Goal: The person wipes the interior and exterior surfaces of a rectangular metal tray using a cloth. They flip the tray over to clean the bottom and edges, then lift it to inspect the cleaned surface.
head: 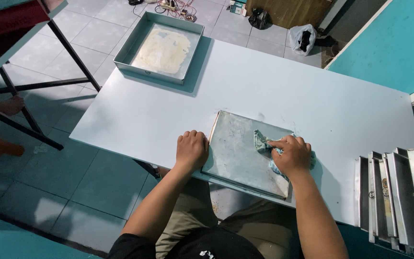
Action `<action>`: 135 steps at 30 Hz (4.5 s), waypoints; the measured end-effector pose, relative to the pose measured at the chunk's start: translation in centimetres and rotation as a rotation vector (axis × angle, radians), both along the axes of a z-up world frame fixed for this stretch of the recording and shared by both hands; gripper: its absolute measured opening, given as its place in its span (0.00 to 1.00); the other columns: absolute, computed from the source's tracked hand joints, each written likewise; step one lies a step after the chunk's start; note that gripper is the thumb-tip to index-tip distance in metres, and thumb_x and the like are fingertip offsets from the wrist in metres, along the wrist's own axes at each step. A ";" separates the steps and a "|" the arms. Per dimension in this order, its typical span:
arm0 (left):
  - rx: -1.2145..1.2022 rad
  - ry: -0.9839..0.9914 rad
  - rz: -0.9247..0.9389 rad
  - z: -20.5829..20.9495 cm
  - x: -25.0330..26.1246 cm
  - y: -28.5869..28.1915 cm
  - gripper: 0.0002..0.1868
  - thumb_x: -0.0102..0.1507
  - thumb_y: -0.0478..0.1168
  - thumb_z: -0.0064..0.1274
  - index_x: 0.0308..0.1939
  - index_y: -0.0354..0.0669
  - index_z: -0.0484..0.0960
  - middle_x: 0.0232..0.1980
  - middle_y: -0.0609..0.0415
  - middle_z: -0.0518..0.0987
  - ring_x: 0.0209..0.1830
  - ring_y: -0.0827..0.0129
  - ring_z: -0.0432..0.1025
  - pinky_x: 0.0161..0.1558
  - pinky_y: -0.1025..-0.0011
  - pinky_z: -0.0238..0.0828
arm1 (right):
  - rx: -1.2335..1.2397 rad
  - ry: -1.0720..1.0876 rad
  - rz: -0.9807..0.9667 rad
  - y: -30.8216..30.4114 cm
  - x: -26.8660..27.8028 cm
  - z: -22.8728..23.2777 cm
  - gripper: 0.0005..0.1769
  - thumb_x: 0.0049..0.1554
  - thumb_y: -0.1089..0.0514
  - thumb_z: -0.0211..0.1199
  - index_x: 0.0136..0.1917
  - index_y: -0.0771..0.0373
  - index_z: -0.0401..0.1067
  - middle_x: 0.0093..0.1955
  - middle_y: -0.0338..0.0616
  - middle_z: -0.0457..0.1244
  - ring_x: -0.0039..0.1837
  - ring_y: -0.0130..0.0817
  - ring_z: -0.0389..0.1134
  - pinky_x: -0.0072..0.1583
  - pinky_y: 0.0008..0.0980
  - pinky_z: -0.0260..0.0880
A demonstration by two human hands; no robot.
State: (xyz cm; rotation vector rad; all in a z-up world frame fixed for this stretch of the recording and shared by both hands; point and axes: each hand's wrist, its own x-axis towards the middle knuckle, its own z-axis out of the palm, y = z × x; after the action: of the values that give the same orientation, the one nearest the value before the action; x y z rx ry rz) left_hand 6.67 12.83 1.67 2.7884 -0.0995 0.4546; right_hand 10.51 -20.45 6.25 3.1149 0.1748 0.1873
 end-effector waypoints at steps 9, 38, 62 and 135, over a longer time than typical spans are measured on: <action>-0.049 0.024 -0.066 1.5 -0.5 -0.1 0.10 0.67 0.44 0.45 0.37 0.47 0.81 0.35 0.54 0.77 0.39 0.59 0.74 0.41 0.65 0.68 | -0.026 -0.029 0.270 7.7 -0.8 1.0 0.11 0.48 0.45 0.65 0.46 0.28 0.81 0.47 0.26 0.68 0.57 0.35 0.69 0.60 0.43 0.70; -0.082 0.175 -0.047 1.6 -0.4 0.3 0.16 0.69 0.47 0.41 0.41 0.47 0.83 0.39 0.53 0.78 0.42 0.61 0.72 0.45 0.67 0.66 | 0.031 -0.050 0.300 7.6 -1.5 -2.2 0.13 0.46 0.44 0.65 0.45 0.26 0.81 0.46 0.22 0.68 0.56 0.33 0.69 0.57 0.41 0.69; -0.135 0.110 0.027 1.3 -0.8 0.4 0.14 0.67 0.46 0.45 0.39 0.46 0.84 0.36 0.53 0.80 0.40 0.61 0.74 0.42 0.67 0.66 | -0.106 0.049 -0.007 -1.0 -4.6 -0.9 0.16 0.50 0.42 0.62 0.50 0.21 0.80 0.51 0.19 0.68 0.60 0.31 0.68 0.61 0.40 0.68; -0.077 0.100 -0.162 -0.2 0.2 0.9 0.11 0.67 0.47 0.43 0.41 0.47 0.78 0.39 0.52 0.74 0.44 0.55 0.70 0.43 0.62 0.63 | 0.155 0.043 0.357 14.8 -4.1 -1.8 0.11 0.46 0.47 0.65 0.44 0.36 0.81 0.44 0.28 0.66 0.54 0.37 0.69 0.56 0.43 0.67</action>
State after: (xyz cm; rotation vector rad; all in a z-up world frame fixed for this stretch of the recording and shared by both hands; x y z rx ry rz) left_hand 6.86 13.76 1.43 2.6946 -0.2759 0.2724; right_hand 6.41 -5.62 4.41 3.2132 0.7521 0.1433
